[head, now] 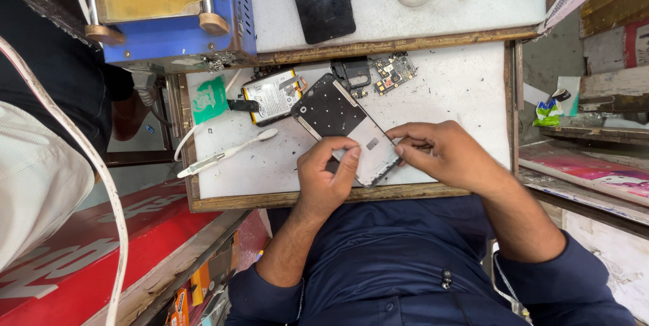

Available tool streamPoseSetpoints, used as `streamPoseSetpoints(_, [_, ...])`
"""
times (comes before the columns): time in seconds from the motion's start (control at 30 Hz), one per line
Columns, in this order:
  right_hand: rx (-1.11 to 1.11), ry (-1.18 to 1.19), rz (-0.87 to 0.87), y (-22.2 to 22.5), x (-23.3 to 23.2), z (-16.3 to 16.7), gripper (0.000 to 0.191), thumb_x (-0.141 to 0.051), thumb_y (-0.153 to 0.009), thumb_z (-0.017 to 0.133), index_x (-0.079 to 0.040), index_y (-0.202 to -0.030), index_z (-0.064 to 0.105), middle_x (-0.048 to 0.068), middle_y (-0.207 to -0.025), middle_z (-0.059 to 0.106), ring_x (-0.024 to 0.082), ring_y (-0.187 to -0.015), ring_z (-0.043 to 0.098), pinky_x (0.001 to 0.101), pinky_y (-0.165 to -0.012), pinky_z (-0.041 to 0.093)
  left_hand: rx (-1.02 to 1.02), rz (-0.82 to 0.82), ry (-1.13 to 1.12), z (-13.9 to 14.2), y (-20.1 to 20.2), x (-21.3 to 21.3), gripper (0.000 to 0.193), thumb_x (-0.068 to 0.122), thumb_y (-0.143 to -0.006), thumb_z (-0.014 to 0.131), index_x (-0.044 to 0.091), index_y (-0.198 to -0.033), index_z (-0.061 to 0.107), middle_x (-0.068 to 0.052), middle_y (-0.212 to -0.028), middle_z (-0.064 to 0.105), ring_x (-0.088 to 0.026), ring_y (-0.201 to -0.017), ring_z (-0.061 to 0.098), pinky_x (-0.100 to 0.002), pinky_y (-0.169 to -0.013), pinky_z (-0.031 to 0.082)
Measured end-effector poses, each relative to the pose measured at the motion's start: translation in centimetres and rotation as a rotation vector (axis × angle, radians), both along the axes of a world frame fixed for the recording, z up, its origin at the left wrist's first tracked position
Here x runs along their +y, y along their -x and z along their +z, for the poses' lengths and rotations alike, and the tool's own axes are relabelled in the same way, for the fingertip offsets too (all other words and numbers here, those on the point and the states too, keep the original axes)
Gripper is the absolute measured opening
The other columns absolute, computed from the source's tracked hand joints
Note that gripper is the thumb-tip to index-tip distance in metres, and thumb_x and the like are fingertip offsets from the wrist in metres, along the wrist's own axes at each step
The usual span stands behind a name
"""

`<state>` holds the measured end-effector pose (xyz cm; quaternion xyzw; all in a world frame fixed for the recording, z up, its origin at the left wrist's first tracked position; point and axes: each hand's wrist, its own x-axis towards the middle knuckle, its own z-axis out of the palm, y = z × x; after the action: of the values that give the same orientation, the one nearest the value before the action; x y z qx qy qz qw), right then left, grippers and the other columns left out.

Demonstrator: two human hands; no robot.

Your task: The person works on a disassembled smartphone, repeatedly pressing and peeling a white adhesive or protective film on the phone's back cover. The person uses both hands to smooth and lift the film, then repositions the phone on the workbench.

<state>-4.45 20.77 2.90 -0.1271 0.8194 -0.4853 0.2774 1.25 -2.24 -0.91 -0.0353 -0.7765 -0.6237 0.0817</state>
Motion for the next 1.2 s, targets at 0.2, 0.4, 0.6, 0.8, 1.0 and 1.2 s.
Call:
streamPoseSetpoints(0.2, [0.055, 0.054, 0.04, -0.8, -0.9, -0.4, 0.039, -0.014, -0.088, 0.069, -0.002, -0.125, 0.066, 0.008, -0.08, 0.081, 0.011, -0.07, 0.075, 0.0261, -0.067, 0.059, -0.005, 0.032, -0.009, -0.4, 0.2, 0.2, 0.008, 0.009, -0.101, 0.07, 0.002, -0.104, 0.067, -0.006, -0.093, 0.071, -0.012, -0.081, 0.065, -0.027, -0.07, 0.051])
streamPoseSetpoints(0.4, [-0.07, -0.175, -0.035, -1.0, -2.6, -0.6, 0.023, -0.023, -0.101, 0.06, -0.006, -0.108, 0.073, 0.007, -0.066, 0.076, 0.011, -0.063, 0.075, 0.0299, -0.053, 0.053, -0.043, -0.001, -0.046, -0.6, 0.0, -0.2, 0.009, 0.01, -0.101, 0.07, 0.002, -0.103, 0.067, -0.005, -0.091, 0.072, -0.011, -0.079, 0.066, -0.026, -0.068, 0.052])
streamPoseSetpoints(0.6, [-0.006, 0.078, 0.023, -0.7, -2.0, -0.6, 0.027, -0.014, -0.094, 0.068, -0.001, -0.118, 0.07, 0.007, -0.084, 0.08, 0.01, -0.075, 0.071, 0.0252, -0.069, 0.056, -0.062, 0.025, -0.08, -0.6, 0.0, -0.2, 0.008, 0.01, -0.102, 0.069, 0.003, -0.104, 0.067, -0.004, -0.089, 0.072, -0.008, -0.076, 0.064, -0.024, -0.065, 0.051])
streamPoseSetpoints(0.8, [-0.054, 0.104, 0.042, -0.7, -1.4, -0.5, 0.044, -0.011, -0.087, 0.068, 0.0, -0.13, 0.064, 0.008, -0.083, 0.08, 0.008, -0.073, 0.069, 0.0243, -0.069, 0.056, -0.128, 0.03, -0.15, -0.8, 0.0, -0.1, 0.008, 0.01, -0.101, 0.069, 0.002, -0.104, 0.068, -0.003, -0.087, 0.071, -0.006, -0.072, 0.062, -0.023, -0.06, 0.048])
streamPoseSetpoints(1.0, [-0.132, -0.132, -0.05, -1.1, -2.1, -0.4, 0.036, -0.017, -0.094, 0.068, -0.004, -0.127, 0.071, 0.01, -0.072, 0.077, 0.011, -0.062, 0.062, 0.0288, -0.058, 0.051, -0.041, 0.021, -0.12, -0.9, 0.0, -0.1, 0.009, 0.01, -0.103, 0.069, 0.002, -0.106, 0.067, -0.003, -0.091, 0.072, -0.006, -0.078, 0.065, -0.023, -0.066, 0.051])
streamPoseSetpoints(1.2, [-0.002, 0.168, 0.089, -0.7, -1.3, -0.2, 0.047, -0.008, -0.087, 0.065, 0.002, -0.133, 0.061, 0.009, -0.078, 0.077, 0.009, -0.069, 0.067, 0.0244, -0.067, 0.056, -0.091, 0.037, -0.096, -0.8, 0.0, 0.0, 0.008, 0.01, -0.101, 0.07, 0.002, -0.103, 0.068, -0.003, -0.087, 0.072, -0.006, -0.072, 0.062, -0.023, -0.06, 0.048])
